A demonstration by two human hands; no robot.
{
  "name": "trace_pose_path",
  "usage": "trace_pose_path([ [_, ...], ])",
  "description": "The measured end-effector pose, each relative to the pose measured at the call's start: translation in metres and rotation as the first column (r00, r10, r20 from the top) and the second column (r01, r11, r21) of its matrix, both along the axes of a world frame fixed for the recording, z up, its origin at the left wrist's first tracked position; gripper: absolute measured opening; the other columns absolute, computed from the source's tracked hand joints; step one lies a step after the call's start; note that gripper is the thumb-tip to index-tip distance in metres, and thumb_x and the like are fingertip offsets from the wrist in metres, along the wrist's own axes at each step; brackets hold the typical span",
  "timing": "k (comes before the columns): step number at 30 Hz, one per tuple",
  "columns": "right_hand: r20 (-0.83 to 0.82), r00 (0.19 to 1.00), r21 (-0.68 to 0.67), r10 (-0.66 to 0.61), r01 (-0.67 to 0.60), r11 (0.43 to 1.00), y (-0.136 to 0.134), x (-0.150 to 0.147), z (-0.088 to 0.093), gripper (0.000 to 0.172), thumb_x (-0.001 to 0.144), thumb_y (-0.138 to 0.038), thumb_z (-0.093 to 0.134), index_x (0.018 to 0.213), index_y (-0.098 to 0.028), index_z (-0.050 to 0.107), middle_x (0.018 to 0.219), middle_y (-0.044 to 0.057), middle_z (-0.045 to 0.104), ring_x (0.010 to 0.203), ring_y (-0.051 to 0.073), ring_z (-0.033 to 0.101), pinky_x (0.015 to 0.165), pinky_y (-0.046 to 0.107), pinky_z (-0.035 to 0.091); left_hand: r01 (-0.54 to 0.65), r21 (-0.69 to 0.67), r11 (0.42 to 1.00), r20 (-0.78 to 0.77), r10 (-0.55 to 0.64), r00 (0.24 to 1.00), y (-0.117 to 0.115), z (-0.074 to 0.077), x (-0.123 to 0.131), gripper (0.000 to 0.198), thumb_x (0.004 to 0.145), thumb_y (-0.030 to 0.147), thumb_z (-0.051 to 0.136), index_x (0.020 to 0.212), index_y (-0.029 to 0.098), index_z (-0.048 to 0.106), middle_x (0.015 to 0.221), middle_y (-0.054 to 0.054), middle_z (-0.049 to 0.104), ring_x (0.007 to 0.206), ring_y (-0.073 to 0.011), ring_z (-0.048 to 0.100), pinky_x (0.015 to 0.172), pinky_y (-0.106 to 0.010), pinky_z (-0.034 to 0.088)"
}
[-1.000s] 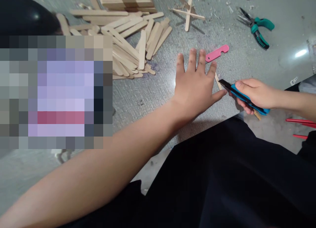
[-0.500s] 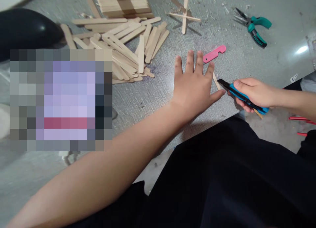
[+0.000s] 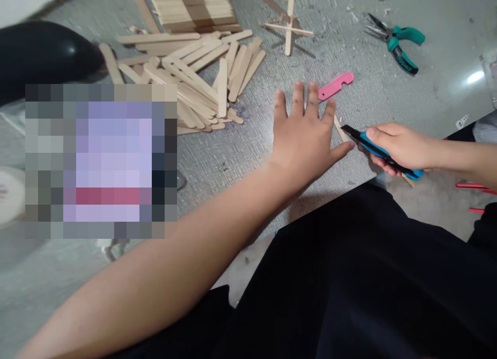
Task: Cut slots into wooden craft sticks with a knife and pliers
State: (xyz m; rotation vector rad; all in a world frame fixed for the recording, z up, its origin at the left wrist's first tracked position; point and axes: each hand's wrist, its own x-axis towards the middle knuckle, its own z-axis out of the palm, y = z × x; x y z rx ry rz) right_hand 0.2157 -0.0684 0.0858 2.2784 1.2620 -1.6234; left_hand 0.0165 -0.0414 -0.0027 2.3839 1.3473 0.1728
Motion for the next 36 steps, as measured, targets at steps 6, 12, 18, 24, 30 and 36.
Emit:
trace_pose_path([
  [6,-0.008,1.000,0.016,0.016,-0.016,1.000,0.001,0.012,-0.002,0.043,0.132,-0.043,0.039,0.095,-0.026,0.053,0.067,-0.003,0.061,0.045,0.012,0.056,0.046,0.026,0.047,0.007,0.022,1.000,0.039,-0.008,0.999,-0.006,0.002,-0.001,0.087,0.118,0.061,0.064,0.190,0.013,0.051,0.203,-0.025,0.035,0.191,-0.0535,0.030,0.155,-0.075,0.019],
  [12,0.033,0.988,0.006,0.150,-0.150,0.989,0.022,0.032,-0.001,0.041,0.128,-0.052,0.055,0.097,-0.026,0.062,0.066,-0.002,0.067,0.043,0.015,0.063,0.042,0.027,0.047,0.054,0.132,0.990,0.094,-0.067,0.993,-0.035,-0.003,0.003,0.082,0.118,0.049,0.063,0.187,0.005,0.052,0.199,-0.030,0.039,0.188,-0.0566,0.035,0.154,-0.082,0.021],
  [18,0.169,0.917,-0.037,0.360,-0.359,0.932,0.044,0.027,0.008,0.050,0.126,-0.054,0.061,0.087,-0.024,0.064,0.063,0.002,0.069,0.042,0.016,0.066,0.042,0.029,0.052,0.187,0.128,0.974,0.046,-0.194,0.980,-0.050,-0.011,0.006,0.082,0.117,0.052,0.073,0.186,0.013,0.056,0.197,-0.033,0.042,0.186,-0.0563,0.041,0.150,-0.081,0.034],
  [24,0.318,0.806,-0.193,0.499,-0.460,0.866,0.055,0.006,0.022,0.069,0.130,-0.062,0.049,0.072,-0.025,0.057,0.044,0.001,0.057,0.028,0.012,0.049,0.037,0.026,0.039,0.245,0.063,0.968,0.053,-0.248,0.967,-0.042,-0.005,0.002,0.080,0.113,0.050,0.079,0.185,0.020,0.060,0.198,-0.030,0.040,0.188,-0.0554,0.037,0.150,-0.080,0.035],
  [30,0.365,0.764,-0.206,0.533,-0.492,0.846,0.056,-0.001,0.024,0.064,0.129,-0.060,0.051,0.076,-0.026,0.057,0.039,0.000,0.052,0.027,0.012,0.044,0.035,0.027,0.033,0.241,0.083,0.967,0.087,-0.248,0.965,-0.044,-0.007,0.002,0.082,0.111,0.047,0.083,0.185,0.020,0.061,0.198,-0.028,0.040,0.187,-0.0567,0.037,0.151,-0.081,0.036],
  [36,0.288,0.826,-0.169,0.485,-0.454,0.875,0.060,-0.002,0.020,0.061,0.123,-0.060,0.067,0.074,-0.025,0.058,0.037,-0.001,0.046,0.025,0.012,0.039,0.030,0.028,0.028,0.238,0.108,0.965,0.094,-0.248,0.964,-0.046,-0.006,0.003,0.081,0.110,0.048,0.085,0.183,0.019,0.064,0.196,-0.027,0.046,0.184,-0.0580,0.042,0.149,-0.080,0.039],
])
